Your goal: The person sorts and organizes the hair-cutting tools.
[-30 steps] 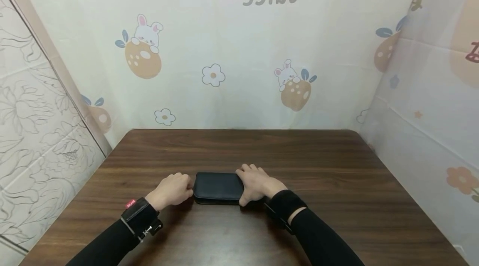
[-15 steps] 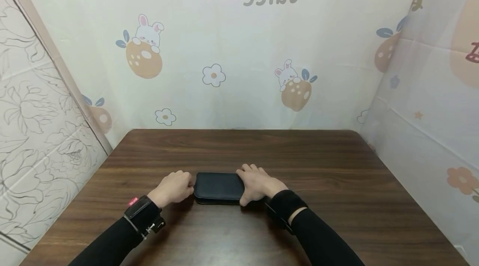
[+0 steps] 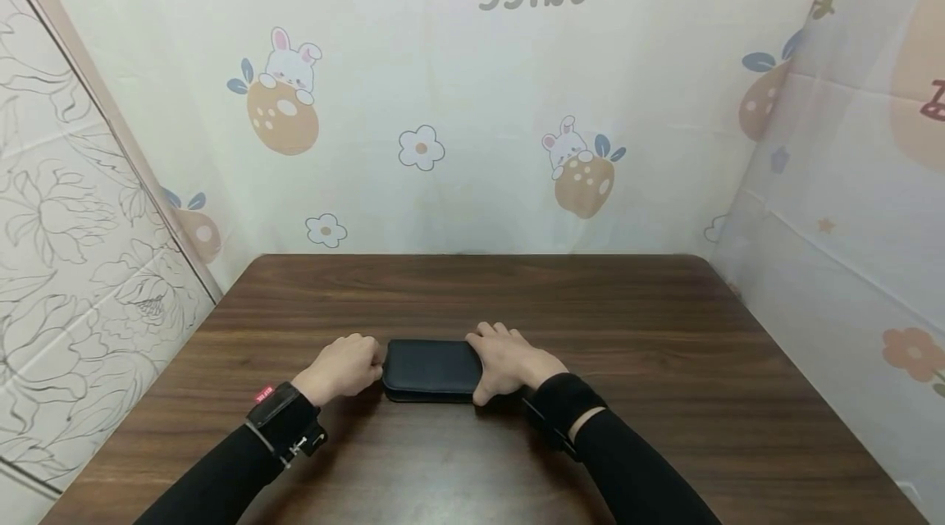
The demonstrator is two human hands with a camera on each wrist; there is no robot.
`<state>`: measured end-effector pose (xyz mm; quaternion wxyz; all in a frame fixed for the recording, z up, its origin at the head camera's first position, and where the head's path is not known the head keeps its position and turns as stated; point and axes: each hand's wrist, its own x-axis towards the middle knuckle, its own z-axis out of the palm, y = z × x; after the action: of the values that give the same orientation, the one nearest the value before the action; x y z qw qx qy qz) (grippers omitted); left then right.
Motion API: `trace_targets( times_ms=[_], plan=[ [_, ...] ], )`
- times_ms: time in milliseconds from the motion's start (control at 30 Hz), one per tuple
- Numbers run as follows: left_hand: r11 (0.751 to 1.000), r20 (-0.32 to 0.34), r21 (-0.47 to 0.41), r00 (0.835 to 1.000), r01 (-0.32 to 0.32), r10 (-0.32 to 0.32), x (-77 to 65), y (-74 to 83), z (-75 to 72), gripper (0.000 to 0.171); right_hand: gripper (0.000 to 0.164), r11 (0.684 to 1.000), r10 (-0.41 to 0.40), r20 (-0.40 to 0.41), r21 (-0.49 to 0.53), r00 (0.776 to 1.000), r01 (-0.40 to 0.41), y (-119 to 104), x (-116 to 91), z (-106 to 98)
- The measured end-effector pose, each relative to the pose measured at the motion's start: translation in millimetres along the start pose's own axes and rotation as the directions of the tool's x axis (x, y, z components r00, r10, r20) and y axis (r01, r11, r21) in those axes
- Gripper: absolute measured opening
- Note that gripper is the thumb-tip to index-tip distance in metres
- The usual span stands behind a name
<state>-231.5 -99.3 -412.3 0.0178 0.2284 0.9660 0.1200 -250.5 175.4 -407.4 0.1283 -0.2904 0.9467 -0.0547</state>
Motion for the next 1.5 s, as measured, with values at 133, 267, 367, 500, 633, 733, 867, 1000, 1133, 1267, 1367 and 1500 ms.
trace_targets(
  times_ms=[133,267,367,500,633,733,867,1000,1133,1267,1367,1500],
  plan=[
    [1.0,-0.007,0.004,1.0,-0.008,0.008,-0.7,1.0,-0.9,0.038,0.089,1.0,-0.011,-0.001,-0.007,1.0,0.011,0.2,0.5,0.3],
    [1.0,-0.005,0.001,1.0,-0.01,0.01,0.0,0.9,-0.6,0.039,0.088,1.0,-0.018,0.003,-0.007,1.0,0.018,-0.1,-0.2,-0.2],
    [1.0,-0.001,-0.008,1.0,-0.006,0.006,1.8,0.0,0.4,0.038,0.088,1.0,-0.017,0.003,-0.009,1.0,0.017,-0.3,-1.3,-1.5],
    [1.0,-0.008,-0.014,1.0,-0.002,0.002,3.6,-1.7,2.4,0.038,0.088,1.0,-0.016,0.002,-0.008,1.0,0.016,-0.2,-1.0,-0.8],
    [1.0,-0.018,-0.012,1.0,-0.002,0.002,4.7,-3.0,3.8,0.038,0.088,1.0,-0.014,0.001,-0.008,1.0,0.014,0.5,-0.6,0.2],
    [1.0,-0.028,-0.006,1.0,0.0,-0.001,6.1,-3.9,4.5,0.038,0.088,1.0,-0.012,0.001,-0.009,1.0,0.012,1.1,-1.0,0.1],
    [1.0,-0.049,0.011,0.999,0.015,-0.015,8.0,-5.5,5.1,0.039,0.088,1.0,-0.01,0.002,-0.004,1.0,0.01,0.9,-0.9,0.3],
    [0.999,-0.058,0.021,0.998,0.032,-0.031,9.2,-6.6,4.4,0.038,0.088,1.0,-0.011,0.002,0.003,1.0,0.011,0.1,-0.8,0.3],
    [0.999,-0.052,0.027,0.998,0.038,-0.037,10.7,-8.0,4.1,0.038,0.088,1.0,-0.013,0.003,0.003,1.0,0.013,-0.8,-1.2,0.0],
    [0.999,-0.056,0.026,0.998,0.03,-0.029,11.8,-8.8,4.1,0.038,0.088,1.0,-0.006,0.005,0.0,1.0,0.006,-0.6,-1.6,-0.9],
    [0.999,-0.058,0.024,0.998,0.026,-0.025,12.0,-8.7,3.5,0.038,0.088,1.0,-0.007,0.005,0.004,1.0,0.007,-0.4,-1.2,-1.2],
    [0.999,-0.051,0.015,0.998,0.03,-0.029,12.2,-8.9,2.1,0.036,0.088,1.0,-0.01,0.005,0.003,1.0,0.01,-0.6,-0.7,-1.4]
  ],
)
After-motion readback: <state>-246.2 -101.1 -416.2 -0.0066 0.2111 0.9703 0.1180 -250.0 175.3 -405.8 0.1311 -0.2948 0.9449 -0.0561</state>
